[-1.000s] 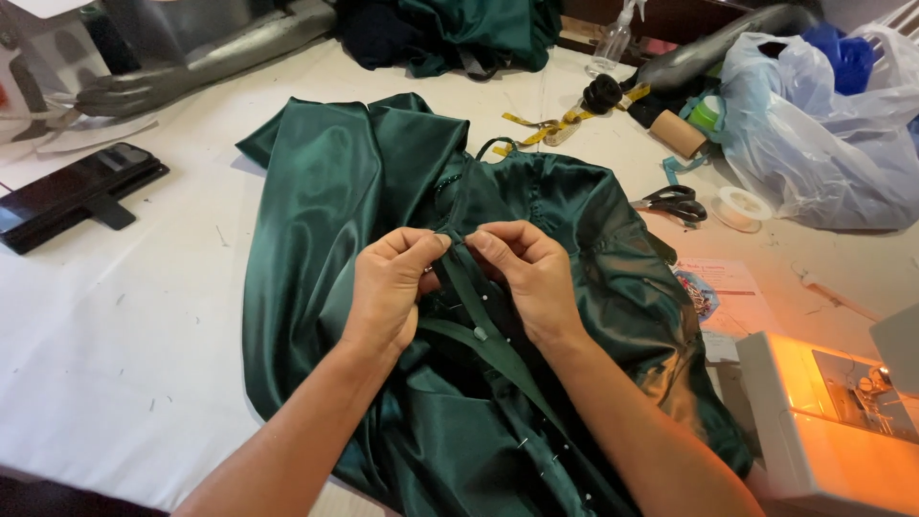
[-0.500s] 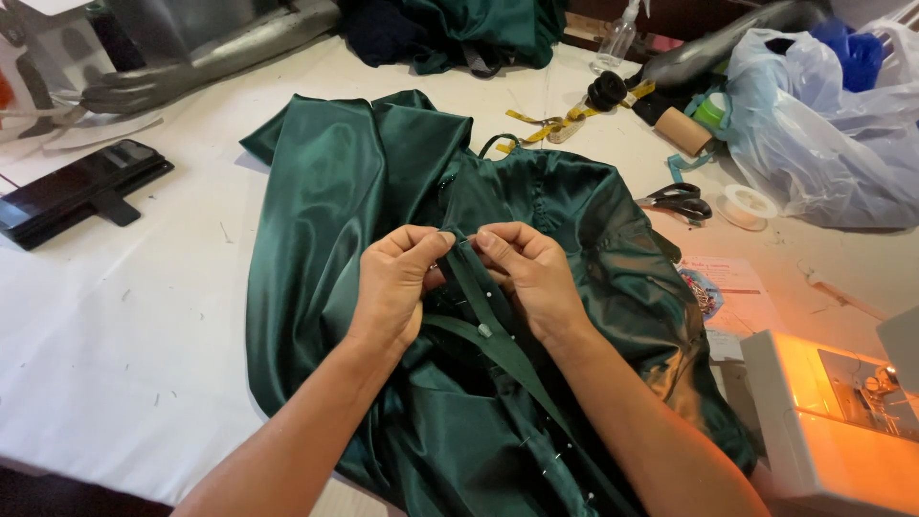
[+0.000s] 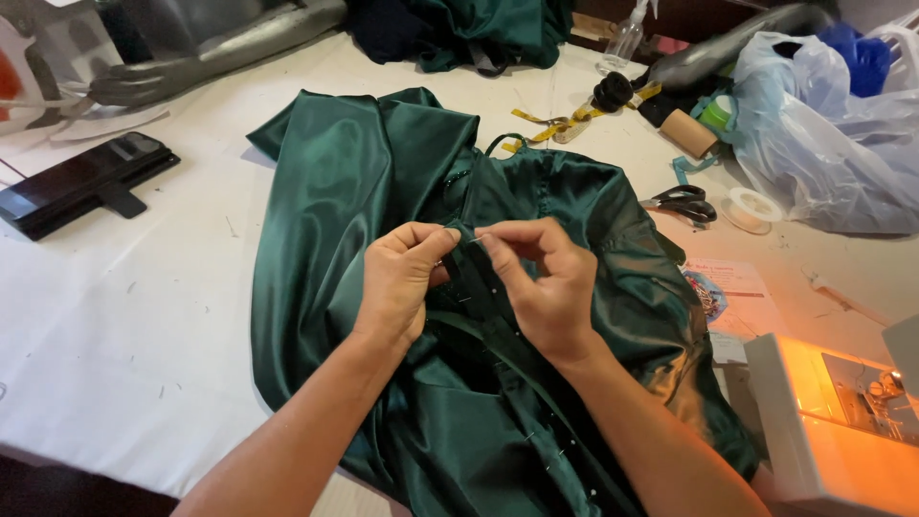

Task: The person aligns a dark green satin fabric on a white table and secures it with straight pins. They repeatedly pick up pins from a nearby container and insert them into the fabric layers to hold them in place.

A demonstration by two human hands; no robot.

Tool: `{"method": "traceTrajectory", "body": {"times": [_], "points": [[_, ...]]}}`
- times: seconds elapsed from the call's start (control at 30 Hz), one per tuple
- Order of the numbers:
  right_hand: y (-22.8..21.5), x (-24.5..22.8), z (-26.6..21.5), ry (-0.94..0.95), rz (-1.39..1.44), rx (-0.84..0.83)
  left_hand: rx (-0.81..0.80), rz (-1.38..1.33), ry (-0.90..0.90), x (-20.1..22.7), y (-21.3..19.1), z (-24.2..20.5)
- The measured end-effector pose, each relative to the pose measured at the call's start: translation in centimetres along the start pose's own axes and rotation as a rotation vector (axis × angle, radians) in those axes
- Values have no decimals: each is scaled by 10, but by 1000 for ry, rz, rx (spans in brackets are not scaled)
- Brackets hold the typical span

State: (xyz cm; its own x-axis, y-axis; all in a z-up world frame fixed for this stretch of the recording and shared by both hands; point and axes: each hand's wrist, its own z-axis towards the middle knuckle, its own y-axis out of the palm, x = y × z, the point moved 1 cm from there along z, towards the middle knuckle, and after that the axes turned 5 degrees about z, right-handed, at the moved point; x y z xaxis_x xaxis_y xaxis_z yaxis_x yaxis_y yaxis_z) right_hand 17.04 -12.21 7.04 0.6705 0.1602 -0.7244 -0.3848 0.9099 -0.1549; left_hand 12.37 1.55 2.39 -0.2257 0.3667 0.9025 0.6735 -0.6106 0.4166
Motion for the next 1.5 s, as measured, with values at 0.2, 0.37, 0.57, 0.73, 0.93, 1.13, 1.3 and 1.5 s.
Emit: {"method": "traceTrajectory", "body": {"times": [0.2,0.37,0.57,0.73,0.93,1.13,1.3,1.5], "points": [[4,7,-6,-75,-102,-16,5,-13,-7,-1,1,0],[4,8,-6,-109,-108,-21,8,25,-2,-1,0,-1],[4,9,-6,-144,-139,-11,5,15,5,-4,0,1],[4,12,-5,-204,-199,-9,4,15,0,-2,2,-1],[5,14,-8,-197,-215,1,13,37,6,-1,0,-1],[4,19,-7,-200,-196,4,19,25,7,1,2,-4],[4,21,-9,-263,-258,-1,21,22,18,-1,3,-4],[5,24,-10,-449,-438,-39,23,68,64,-6,0,1]]}}
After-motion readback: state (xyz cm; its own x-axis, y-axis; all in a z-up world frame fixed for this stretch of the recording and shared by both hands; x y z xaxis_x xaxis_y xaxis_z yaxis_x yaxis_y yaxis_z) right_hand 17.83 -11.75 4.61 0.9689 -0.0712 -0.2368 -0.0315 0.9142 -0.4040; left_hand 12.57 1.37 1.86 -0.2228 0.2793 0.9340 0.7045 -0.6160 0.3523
